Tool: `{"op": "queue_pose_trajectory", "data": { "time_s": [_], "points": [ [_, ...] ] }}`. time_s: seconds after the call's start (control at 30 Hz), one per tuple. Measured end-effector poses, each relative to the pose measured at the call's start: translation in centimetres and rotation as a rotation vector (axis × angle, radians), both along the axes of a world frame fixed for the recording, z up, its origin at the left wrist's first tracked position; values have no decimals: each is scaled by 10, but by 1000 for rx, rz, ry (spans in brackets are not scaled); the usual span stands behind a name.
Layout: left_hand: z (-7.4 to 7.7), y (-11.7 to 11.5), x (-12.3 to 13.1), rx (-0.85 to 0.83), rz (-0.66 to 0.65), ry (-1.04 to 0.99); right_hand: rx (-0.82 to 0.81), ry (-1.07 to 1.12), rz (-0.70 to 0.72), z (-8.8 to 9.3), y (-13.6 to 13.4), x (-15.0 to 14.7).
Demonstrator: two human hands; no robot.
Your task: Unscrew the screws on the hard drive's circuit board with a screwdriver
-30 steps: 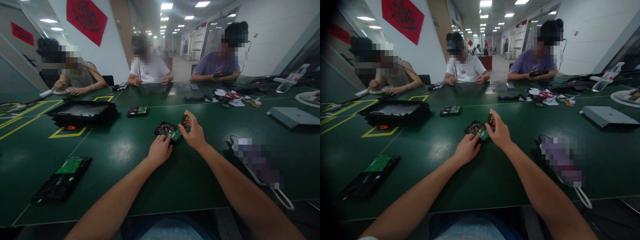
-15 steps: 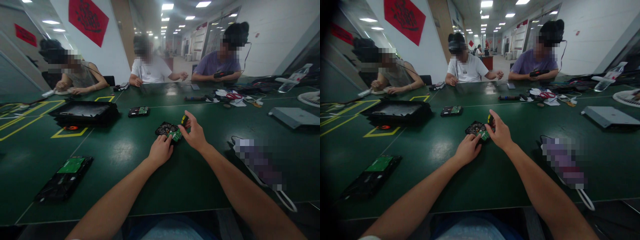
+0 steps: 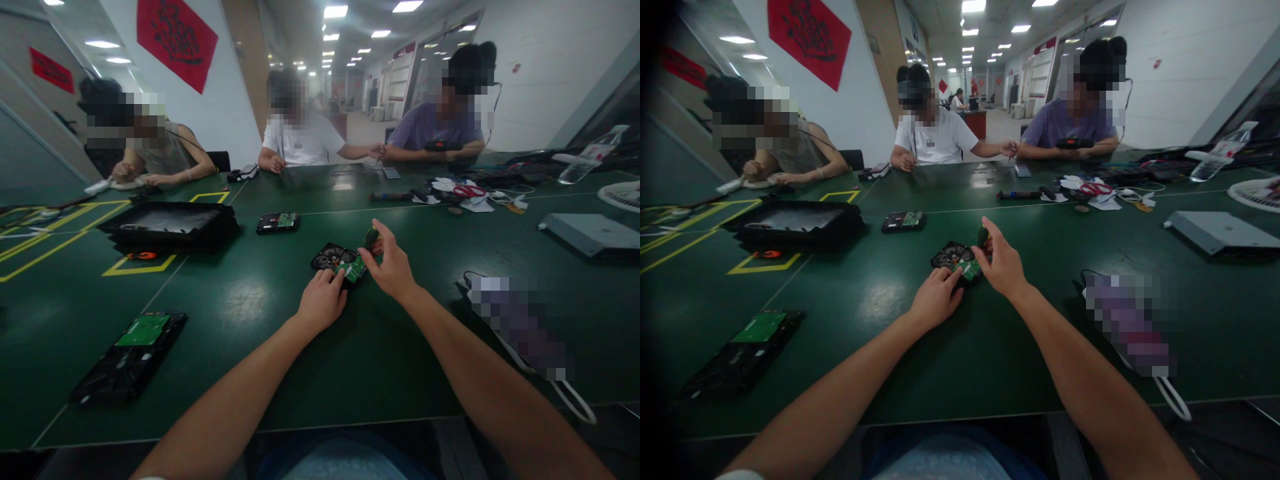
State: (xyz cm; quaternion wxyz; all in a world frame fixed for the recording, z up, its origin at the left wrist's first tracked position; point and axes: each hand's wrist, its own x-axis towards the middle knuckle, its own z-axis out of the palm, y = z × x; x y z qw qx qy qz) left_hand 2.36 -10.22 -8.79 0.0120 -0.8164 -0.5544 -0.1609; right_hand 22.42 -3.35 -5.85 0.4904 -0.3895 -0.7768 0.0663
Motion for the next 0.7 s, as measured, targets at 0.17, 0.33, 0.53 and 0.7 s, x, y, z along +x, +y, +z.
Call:
{"op": "queue_pose_trajectory", "data": {
  "time_s": [0.17,0.33,0.53,0.7],
  "points": [
    [2,-1,0,0,2,-13,-20,-2,42,-2,1,0],
    [0,-1,1,8,2,-3,34,-21,-6,-4,2,0],
    [0,0,1,-7,16,-2,16,-11,-32,0,0,0],
    [0,-1,0,1,5,-16,28,-26,5,0,-1,0]
  ]
}}
